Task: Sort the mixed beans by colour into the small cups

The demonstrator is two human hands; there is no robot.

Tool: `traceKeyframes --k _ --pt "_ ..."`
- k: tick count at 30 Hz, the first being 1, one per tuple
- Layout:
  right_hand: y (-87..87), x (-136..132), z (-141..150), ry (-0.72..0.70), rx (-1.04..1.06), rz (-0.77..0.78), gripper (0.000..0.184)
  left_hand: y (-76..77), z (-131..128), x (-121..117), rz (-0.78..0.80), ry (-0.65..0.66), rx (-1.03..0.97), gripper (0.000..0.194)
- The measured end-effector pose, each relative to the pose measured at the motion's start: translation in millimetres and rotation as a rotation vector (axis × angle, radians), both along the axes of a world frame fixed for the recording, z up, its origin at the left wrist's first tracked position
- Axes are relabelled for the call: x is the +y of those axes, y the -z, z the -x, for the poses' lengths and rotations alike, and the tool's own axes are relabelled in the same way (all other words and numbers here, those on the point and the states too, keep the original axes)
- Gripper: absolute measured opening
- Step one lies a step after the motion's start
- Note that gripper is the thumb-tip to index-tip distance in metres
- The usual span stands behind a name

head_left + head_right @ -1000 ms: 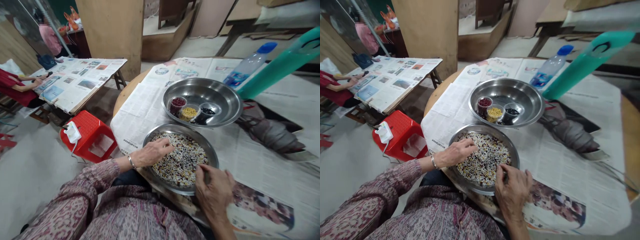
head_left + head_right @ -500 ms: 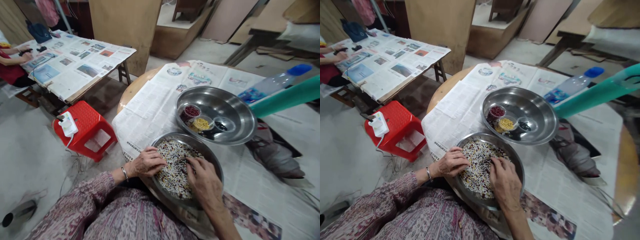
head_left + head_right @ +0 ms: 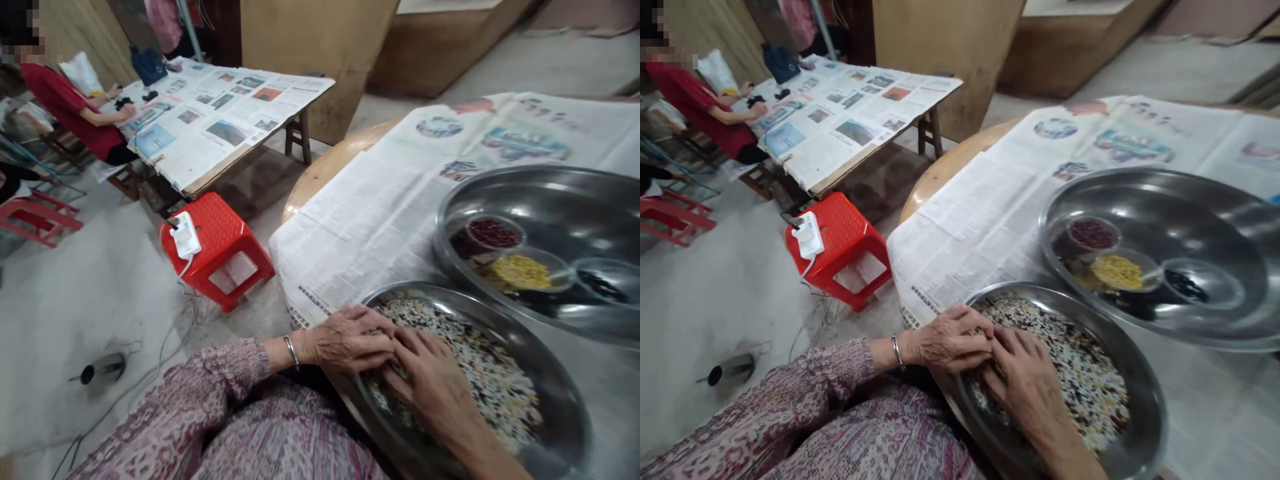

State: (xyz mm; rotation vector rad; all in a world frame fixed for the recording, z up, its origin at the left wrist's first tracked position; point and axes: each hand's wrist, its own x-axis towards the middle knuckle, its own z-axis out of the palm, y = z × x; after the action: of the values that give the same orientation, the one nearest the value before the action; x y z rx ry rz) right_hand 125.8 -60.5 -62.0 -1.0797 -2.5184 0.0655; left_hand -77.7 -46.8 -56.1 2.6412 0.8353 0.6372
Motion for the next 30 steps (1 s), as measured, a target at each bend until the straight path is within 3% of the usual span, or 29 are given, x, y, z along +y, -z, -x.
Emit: traceKeyframes --k 4,7,10,14,16,19,23,26,30 --pt "-23.2 -27 -25 0.075 0.043 -0.008 0.019 -1.4 1 -1 0.051 -0.023 -0.126 0.021" --pt "-38.1 -47 -28 0.039 0.058 0.066 0.019 -3.8 1 -1 0.056 -0.047 -0.204 0.027" --pt "-40.0 -54 -12 -0.033 0.004 0.081 0.025 -7.6 2 -2 0.031 -0.055 -0.297 0.027" --pt "-31.9 -34 5 -0.069 -0.085 0.061 0.021 -11.6 3 -2 -0.001 -0.074 -0.337 0.029" --pt "-29.1 -21 0 0.009 -0.141 0.033 0.020 -11.6 3 -2 0.003 -0.083 -0.313 0.029" --pt "-28.1 -8 -25 0.250 -0.166 -0.026 0.022 -10.1 3 -1 -0.007 -0.085 -0.286 0.028" --pt "-28.8 -13 -52 0.542 -0.147 -0.023 0.028 -8.4 3 0 -0.005 -0.077 -0.275 0.027" --pt "-26.6 -29 -49 0.597 -0.132 0.074 0.042 -8.0 3 -1 0.012 -0.088 -0.260 0.027" --pt "-17.9 -52 -22 0.509 0.067 0.222 0.044 -6.3 3 -1 -0.021 -0.092 -0.273 0.027"
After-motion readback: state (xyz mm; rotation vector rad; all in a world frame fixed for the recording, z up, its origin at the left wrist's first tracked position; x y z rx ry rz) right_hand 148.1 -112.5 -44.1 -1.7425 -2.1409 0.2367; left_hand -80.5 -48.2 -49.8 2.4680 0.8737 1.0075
